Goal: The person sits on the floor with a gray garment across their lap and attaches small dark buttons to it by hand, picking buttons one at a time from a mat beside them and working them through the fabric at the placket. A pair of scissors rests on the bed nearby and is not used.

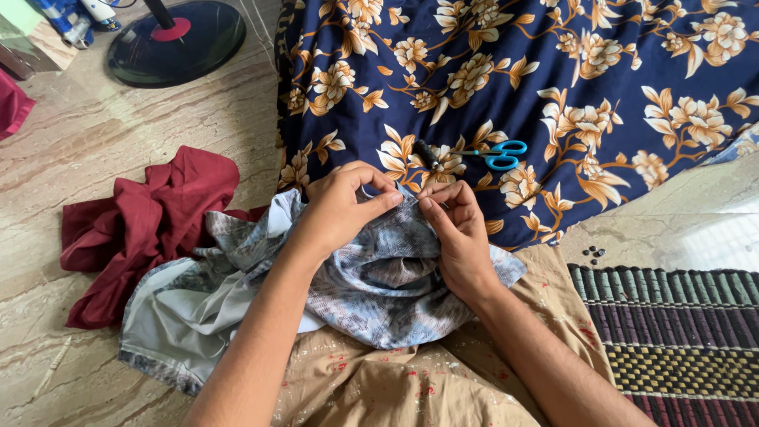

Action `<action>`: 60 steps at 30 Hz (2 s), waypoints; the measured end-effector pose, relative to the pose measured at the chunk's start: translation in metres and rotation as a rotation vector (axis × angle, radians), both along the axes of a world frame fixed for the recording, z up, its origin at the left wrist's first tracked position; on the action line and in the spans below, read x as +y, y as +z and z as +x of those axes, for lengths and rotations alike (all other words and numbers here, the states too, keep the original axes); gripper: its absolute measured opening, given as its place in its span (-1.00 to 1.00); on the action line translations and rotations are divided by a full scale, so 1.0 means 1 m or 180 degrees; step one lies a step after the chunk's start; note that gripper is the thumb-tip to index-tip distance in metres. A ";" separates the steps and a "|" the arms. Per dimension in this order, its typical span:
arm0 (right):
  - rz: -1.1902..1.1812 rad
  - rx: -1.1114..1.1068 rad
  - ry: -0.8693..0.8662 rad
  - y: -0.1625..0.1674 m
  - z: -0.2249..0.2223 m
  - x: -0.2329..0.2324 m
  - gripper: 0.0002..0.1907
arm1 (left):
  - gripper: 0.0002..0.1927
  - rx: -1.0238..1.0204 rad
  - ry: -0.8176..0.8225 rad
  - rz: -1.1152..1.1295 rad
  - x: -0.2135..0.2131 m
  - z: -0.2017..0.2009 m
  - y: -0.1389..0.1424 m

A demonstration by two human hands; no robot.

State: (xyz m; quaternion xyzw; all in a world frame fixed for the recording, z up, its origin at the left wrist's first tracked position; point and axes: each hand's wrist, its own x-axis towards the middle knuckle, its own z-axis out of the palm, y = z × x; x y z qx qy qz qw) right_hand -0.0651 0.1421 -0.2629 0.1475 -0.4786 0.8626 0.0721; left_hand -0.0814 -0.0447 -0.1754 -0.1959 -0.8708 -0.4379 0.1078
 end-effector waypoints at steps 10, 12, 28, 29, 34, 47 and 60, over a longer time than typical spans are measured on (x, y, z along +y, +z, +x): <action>-0.0055 -0.0024 -0.0081 0.005 0.002 -0.001 -0.89 | -0.80 -0.1263 -0.0182 0.0890 0.000 -0.005 -0.002; -0.0059 -0.0025 -0.0099 0.005 0.003 -0.001 -0.89 | -0.82 -0.1275 -0.0211 0.0974 0.000 -0.006 -0.006; -0.0303 -0.0138 0.0045 0.007 0.003 0.002 -0.90 | -0.76 -0.0894 -0.0375 0.1418 0.004 -0.013 -0.022; -0.0348 -0.0180 0.0089 0.008 0.003 0.002 -0.90 | -0.76 -0.0920 -0.0347 0.1435 0.004 -0.013 -0.023; -0.0312 -0.0470 0.0382 0.008 0.004 0.004 -0.91 | -0.76 -0.1100 -0.0255 0.1578 0.005 -0.013 -0.024; -0.0481 -0.0666 0.0332 0.001 -0.001 0.005 -0.91 | -0.76 -0.1146 -0.0222 0.1137 0.008 -0.006 -0.015; -0.0730 -0.0885 0.0544 -0.002 -0.012 0.011 -0.93 | -0.68 0.0020 0.0074 0.0142 0.015 0.005 -0.013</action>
